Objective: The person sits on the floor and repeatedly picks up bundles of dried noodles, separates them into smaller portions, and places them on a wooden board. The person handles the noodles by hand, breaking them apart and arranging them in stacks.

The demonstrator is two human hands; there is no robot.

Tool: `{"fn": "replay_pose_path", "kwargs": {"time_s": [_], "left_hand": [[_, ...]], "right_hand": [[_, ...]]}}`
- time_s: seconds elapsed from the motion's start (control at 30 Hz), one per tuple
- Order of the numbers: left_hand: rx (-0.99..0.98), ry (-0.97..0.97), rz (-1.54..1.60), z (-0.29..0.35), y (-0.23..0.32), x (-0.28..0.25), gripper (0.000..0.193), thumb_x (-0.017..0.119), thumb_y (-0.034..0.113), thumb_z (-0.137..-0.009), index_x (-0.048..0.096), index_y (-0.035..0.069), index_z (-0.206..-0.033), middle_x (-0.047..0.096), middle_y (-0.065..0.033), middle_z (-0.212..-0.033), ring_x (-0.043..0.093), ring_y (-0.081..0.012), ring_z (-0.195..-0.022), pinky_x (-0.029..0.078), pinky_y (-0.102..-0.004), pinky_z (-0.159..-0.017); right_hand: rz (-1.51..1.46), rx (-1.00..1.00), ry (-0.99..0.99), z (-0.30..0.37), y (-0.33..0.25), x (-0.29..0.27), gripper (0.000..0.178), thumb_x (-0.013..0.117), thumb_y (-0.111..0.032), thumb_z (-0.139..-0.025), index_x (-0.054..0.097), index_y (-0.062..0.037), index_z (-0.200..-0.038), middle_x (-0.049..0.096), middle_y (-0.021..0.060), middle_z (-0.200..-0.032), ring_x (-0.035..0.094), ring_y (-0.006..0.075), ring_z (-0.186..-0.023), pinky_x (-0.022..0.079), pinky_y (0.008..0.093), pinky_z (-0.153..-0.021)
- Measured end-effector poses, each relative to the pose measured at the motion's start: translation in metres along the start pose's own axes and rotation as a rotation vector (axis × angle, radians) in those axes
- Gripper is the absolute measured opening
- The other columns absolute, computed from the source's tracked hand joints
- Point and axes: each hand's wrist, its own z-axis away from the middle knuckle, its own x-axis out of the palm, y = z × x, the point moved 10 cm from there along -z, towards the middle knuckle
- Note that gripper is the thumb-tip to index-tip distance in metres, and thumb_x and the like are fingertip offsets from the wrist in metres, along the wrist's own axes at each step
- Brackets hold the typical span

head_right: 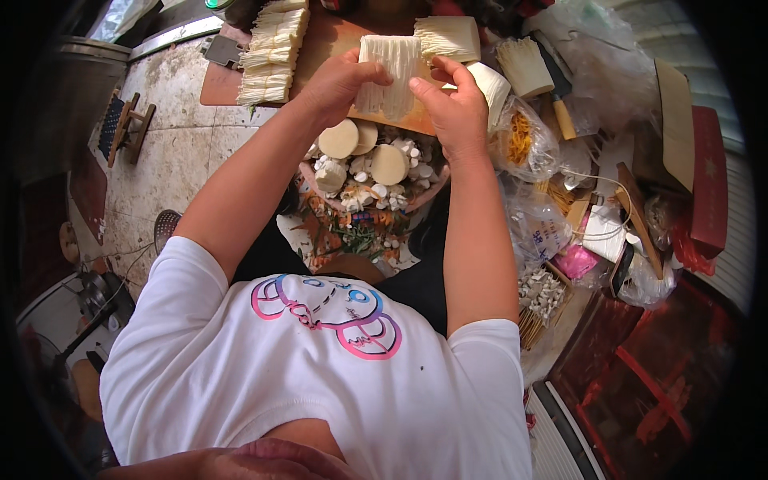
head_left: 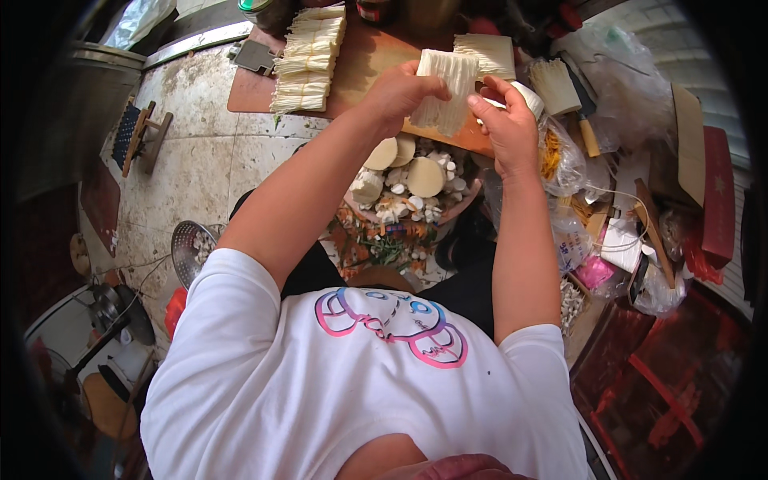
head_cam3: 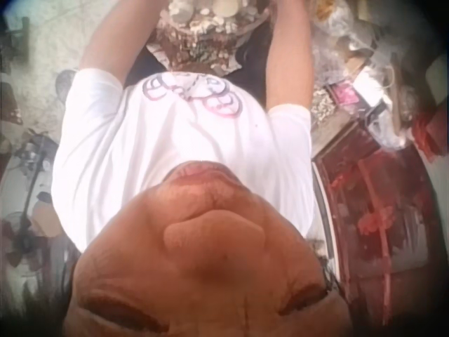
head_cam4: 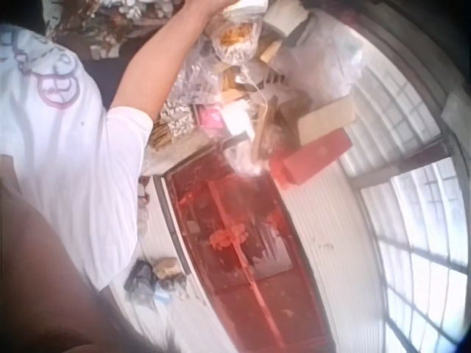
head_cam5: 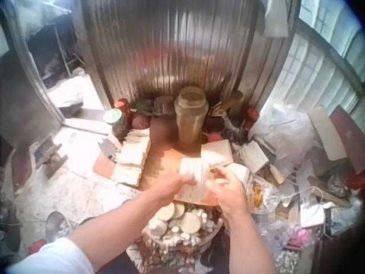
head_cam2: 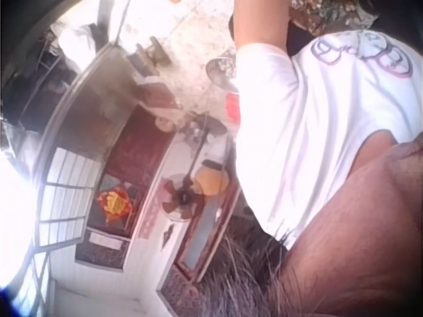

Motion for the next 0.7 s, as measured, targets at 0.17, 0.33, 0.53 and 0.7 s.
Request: {"fn": "replay_pose_path", "kwargs": {"time_s": [0.17, 0.33, 0.53, 0.7], "left_hand": [[0.014, -0.082, -0.035, 0.020, 0.014, 0.015, 0.040, 0.068, 0.010, -0.070, 0.060, 0.002, -0.108, 0.064, -0.0084, -0.097, 0.063, -0.0190, -0.085, 0.052, -0.0338, -0.077], [-0.013, -0.211, -0.089, 0.033, 0.017, 0.029, 0.046, 0.065, 0.005, -0.072, 0.054, 0.001, -0.117, 0.063, -0.0079, -0.104, 0.063, -0.0173, -0.092, 0.052, -0.0325, -0.085], [0.065, -0.258, -0.237, 0.033, 0.026, 0.032, 0.051, 0.070, 0.003, -0.072, 0.053, 0.001, -0.120, 0.062, -0.0067, -0.105, 0.062, -0.0156, -0.093, 0.051, -0.0310, -0.085], [0.100, -0.231, -0.319, 0.033, 0.032, 0.030, 0.049, 0.070, 0.005, -0.071, 0.054, 0.001, -0.118, 0.062, -0.0052, -0.101, 0.062, -0.0137, -0.089, 0.051, -0.0298, -0.083]], "right_hand": [[-0.111, 0.066, -0.239, 0.021, -0.006, 0.022, 0.055, 0.077, -0.022, -0.077, 0.056, 0.0028, -0.121, 0.063, 0.0084, -0.107, 0.060, 0.0147, -0.093, 0.049, 0.0283, -0.083], [-0.069, 0.062, -0.261, 0.030, -0.008, 0.027, 0.046, 0.077, -0.022, -0.077, 0.062, 0.0030, -0.112, 0.067, 0.0076, -0.100, 0.061, 0.0128, -0.089, 0.050, 0.0266, -0.080], [0.031, 0.076, -0.224, 0.033, -0.008, 0.021, 0.035, 0.074, -0.016, -0.079, 0.064, 0.0034, -0.106, 0.068, 0.0080, -0.098, 0.063, 0.0121, -0.084, 0.051, 0.0258, -0.075], [-0.052, 0.117, -0.253, 0.034, -0.009, 0.025, 0.034, 0.074, -0.016, -0.079, 0.064, 0.0043, -0.104, 0.067, 0.0072, -0.095, 0.062, 0.0107, -0.081, 0.051, 0.0244, -0.072]]}}
